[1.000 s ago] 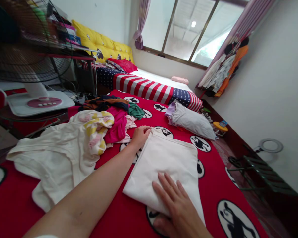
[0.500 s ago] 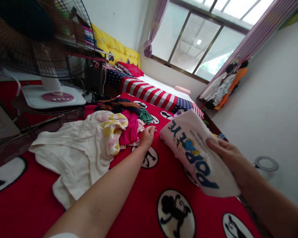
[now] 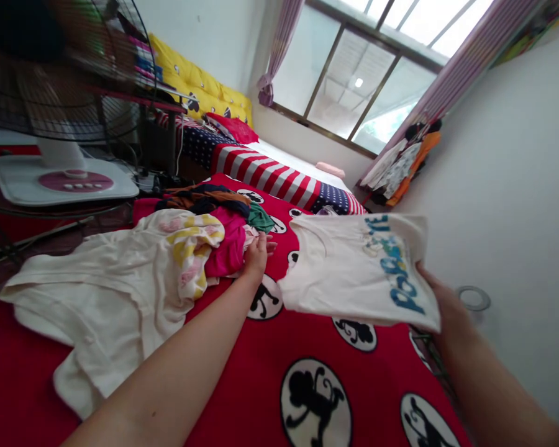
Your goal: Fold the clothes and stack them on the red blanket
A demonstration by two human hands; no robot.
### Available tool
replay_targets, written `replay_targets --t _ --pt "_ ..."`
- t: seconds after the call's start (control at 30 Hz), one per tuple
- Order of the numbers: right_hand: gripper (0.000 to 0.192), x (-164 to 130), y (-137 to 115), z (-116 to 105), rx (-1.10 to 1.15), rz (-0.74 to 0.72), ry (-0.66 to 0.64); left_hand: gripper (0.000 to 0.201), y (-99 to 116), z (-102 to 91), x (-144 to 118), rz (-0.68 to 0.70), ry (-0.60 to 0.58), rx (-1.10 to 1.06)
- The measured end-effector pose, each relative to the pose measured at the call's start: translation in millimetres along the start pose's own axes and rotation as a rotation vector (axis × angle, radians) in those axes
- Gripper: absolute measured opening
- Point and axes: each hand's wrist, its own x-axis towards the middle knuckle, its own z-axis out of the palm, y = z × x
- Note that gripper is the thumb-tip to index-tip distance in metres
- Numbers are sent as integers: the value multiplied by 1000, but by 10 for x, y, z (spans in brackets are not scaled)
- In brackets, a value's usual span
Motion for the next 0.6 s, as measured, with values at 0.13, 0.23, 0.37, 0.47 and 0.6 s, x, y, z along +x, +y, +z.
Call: replay_targets --t 0.13,0.23,0.37,0.47,0.6 --pt "35 -404 950 100 59 460 111 42 11 20 -24 -22 11 -58" --pt "42 -516 1113 103 8 356 162 39 12 36 -52 5 -15 -51" --pt "37 -603 581 283 -1 98 -56 42 40 60 -116 46 -95 -13" --pt "23 -825 30 575 98 -116 -355 45 80 73 -183 68 -213 64" --pt "18 -1206 -395 914 -133 -214 -537 45 148 77 -281 125 -381 204"
